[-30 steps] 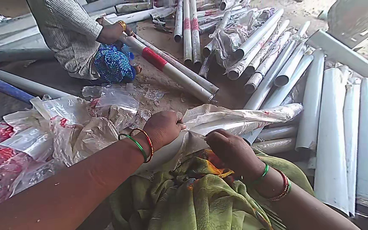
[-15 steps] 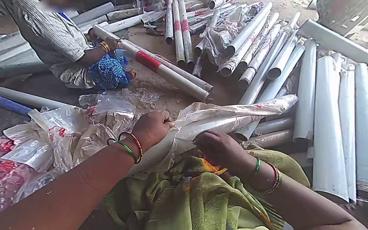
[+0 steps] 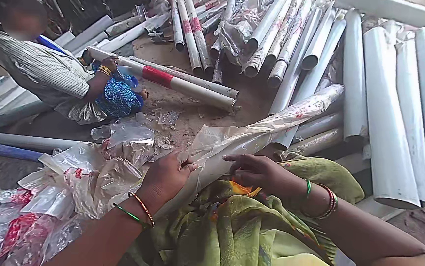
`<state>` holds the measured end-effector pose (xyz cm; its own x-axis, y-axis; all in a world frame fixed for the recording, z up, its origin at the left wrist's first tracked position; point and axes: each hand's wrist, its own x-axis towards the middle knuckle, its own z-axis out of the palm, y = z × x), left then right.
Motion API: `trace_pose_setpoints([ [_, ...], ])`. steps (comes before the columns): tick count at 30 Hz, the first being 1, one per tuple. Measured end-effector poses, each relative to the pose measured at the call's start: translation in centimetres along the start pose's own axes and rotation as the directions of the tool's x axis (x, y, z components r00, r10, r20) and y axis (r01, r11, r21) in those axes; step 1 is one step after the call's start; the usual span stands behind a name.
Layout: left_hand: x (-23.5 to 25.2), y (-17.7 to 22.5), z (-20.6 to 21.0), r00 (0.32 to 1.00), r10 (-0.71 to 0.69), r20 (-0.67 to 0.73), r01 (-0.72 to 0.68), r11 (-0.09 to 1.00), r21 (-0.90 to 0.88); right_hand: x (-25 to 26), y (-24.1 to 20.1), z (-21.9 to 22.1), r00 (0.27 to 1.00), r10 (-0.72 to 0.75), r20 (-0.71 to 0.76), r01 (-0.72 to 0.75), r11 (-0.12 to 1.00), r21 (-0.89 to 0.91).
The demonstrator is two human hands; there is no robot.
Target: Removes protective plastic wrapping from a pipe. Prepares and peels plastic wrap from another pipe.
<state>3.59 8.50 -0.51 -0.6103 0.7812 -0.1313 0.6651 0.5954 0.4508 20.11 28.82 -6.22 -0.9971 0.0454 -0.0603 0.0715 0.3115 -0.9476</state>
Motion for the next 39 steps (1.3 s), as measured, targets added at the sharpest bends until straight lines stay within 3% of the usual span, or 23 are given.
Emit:
trace_pose_setpoints([
  [2, 0.1, 0.0, -0.2, 0.999, -0.01, 0.035, 0.009, 1.0, 0.03, 0.2, 0.4, -0.3, 0.996, 0.038, 0.075, -0.056, 0.967, 0.248],
  [5, -0.2, 0.3, -0.3, 1.0, 0.012, 0.001, -0.012, 0.989, 0.145, 1.1, 1.8, -0.4, 0.977, -0.04, 0.208, -0.071, 0.864, 0.499],
  [7, -0.7, 0.2, 0.3, 0.983, 0.139, -0.121, -0.107, 0.966, 0.237, 1.7, 2.4, -0.2, 0.953, -0.134, 0.274, -0.07, 0.779, 0.623],
  [11, -0.8, 0.0, 1.5, 0.852, 0.445, -0.275, -0.338, 0.87, 0.359, 2.4, 4.2, 0.4, 0.879, -0.329, 0.344, -0.103, 0.575, 0.812],
  [15, 0.1, 0.7, 2.1, 0.75, 0.6, -0.276, -0.482, 0.783, 0.392, 1.9, 5.1, 0.8, 0.843, -0.416, 0.342, -0.107, 0.492, 0.864],
  [19, 1.2, 1.5, 3.3, 0.704, 0.671, -0.233, -0.548, 0.721, 0.424, 1.0, 5.2, 1.0, 0.839, -0.432, 0.33, -0.13, 0.429, 0.894],
  [24, 1.5, 1.0, 3.7, 0.663, 0.699, -0.268, -0.638, 0.715, 0.287, 0.8, 5.5, 1.2, 0.818, -0.464, 0.34, -0.168, 0.372, 0.913],
  [27, 1.5, 0.7, 3.7, 0.622, 0.731, -0.281, -0.667, 0.682, 0.299, 0.9, 5.5, 1.3, 0.826, -0.455, 0.333, -0.168, 0.367, 0.915],
  [36, 1.8, 0.6, 4.2, 0.62, 0.746, -0.243, -0.666, 0.664, 0.341, 0.5, 5.4, 2.0, 0.835, -0.438, 0.332, -0.154, 0.393, 0.906],
  [39, 1.8, 0.6, 4.2, 0.64, 0.725, -0.256, -0.671, 0.689, 0.275, 0.6, 5.3, 2.1, 0.832, -0.445, 0.332, -0.157, 0.386, 0.909],
])
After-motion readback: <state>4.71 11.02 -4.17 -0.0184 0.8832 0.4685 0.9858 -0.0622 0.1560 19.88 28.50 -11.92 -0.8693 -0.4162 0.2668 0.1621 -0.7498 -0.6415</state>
